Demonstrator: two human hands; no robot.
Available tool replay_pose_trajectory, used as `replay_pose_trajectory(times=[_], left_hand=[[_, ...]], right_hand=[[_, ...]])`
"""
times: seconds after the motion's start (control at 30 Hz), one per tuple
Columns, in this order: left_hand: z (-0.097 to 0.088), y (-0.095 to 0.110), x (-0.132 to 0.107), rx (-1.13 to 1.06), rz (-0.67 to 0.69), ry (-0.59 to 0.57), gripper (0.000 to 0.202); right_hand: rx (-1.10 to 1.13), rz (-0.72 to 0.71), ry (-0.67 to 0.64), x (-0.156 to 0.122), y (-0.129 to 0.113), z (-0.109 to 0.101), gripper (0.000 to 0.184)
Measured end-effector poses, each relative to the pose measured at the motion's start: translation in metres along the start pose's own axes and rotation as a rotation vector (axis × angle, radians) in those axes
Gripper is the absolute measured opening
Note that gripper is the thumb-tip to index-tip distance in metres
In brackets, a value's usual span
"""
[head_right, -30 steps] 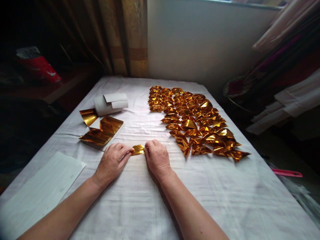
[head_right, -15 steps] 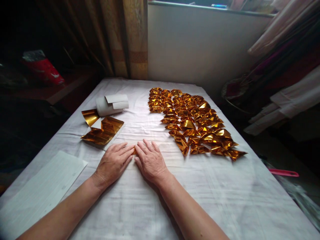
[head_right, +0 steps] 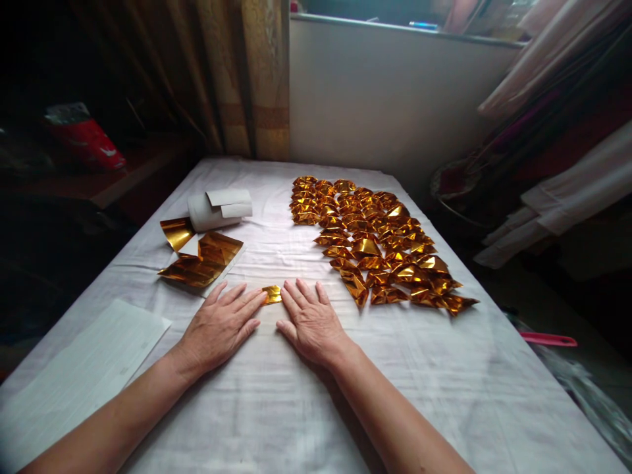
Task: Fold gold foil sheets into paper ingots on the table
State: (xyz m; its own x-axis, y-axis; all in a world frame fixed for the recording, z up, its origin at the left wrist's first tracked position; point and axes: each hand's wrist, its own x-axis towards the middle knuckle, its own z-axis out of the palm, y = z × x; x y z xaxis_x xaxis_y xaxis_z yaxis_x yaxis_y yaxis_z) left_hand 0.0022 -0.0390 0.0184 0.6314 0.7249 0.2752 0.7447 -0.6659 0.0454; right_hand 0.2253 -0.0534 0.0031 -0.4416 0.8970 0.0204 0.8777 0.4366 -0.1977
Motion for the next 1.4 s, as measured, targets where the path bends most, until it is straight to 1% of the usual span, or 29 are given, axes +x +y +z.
replay_pose_trajectory(times=[0.13, 0.2, 0.33, 0.5, 0.63, 0.8, 0.9, 1.0, 1.03, 1.2, 1.27, 1.4], left_hand=[[-0.001, 0.011, 0.008, 0.034, -0.023, -0.006, 0.042], [0.000, 0.013, 0.007, 0.036, -0.031, 0.003, 0.041], [-0.001, 0.006, -0.005, 0.020, -0.003, 0.007, 0.040], [-0.004, -0.007, -0.020, 0.042, 0.024, -0.033, 0.039], [-0.005, -0.010, -0.026, 0.055, 0.022, -0.042, 0.039], [-0.009, -0.011, -0.033, 0.063, 0.009, -0.011, 0.035], [-0.015, -0.010, -0.026, 0.065, 0.009, 0.008, 0.030], [-0.019, -0.007, -0.008, 0.051, -0.029, 0.004, 0.021], [-0.019, -0.005, -0.002, 0.046, -0.059, -0.011, 0.022], [-0.008, 0.002, 0.025, 0.029, -0.254, -0.007, 0.023], [-0.004, 0.006, 0.031, 0.005, -0.303, -0.040, 0.025], [-0.001, 0.009, 0.037, -0.095, -0.375, -0.102, 0.018]], right_hand=[[0.003, 0.002, -0.013, 0.001, -0.001, -0.001, 0.061], [0.003, -0.002, -0.013, 0.001, -0.001, -0.002, 0.061], [-0.001, 0.000, 0.007, 0.000, -0.001, -0.001, 0.062], [0.002, 0.003, 0.023, 0.000, -0.001, 0.000, 0.063], [0.019, 0.014, 0.018, 0.000, -0.001, -0.001, 0.062], [0.022, 0.018, 0.019, 0.000, -0.002, -0.001, 0.062], [0.022, 0.028, 0.029, 0.000, -0.003, 0.000, 0.061], [0.034, 0.029, 0.030, 0.000, -0.003, 0.000, 0.062], [0.037, 0.028, 0.032, 0.000, -0.003, 0.000, 0.061], [0.041, 0.038, 0.051, -0.001, -0.004, -0.001, 0.060], [0.041, 0.040, 0.058, -0.002, -0.004, -0.001, 0.059], [0.043, 0.036, 0.086, -0.002, -0.003, 0.000, 0.058]])
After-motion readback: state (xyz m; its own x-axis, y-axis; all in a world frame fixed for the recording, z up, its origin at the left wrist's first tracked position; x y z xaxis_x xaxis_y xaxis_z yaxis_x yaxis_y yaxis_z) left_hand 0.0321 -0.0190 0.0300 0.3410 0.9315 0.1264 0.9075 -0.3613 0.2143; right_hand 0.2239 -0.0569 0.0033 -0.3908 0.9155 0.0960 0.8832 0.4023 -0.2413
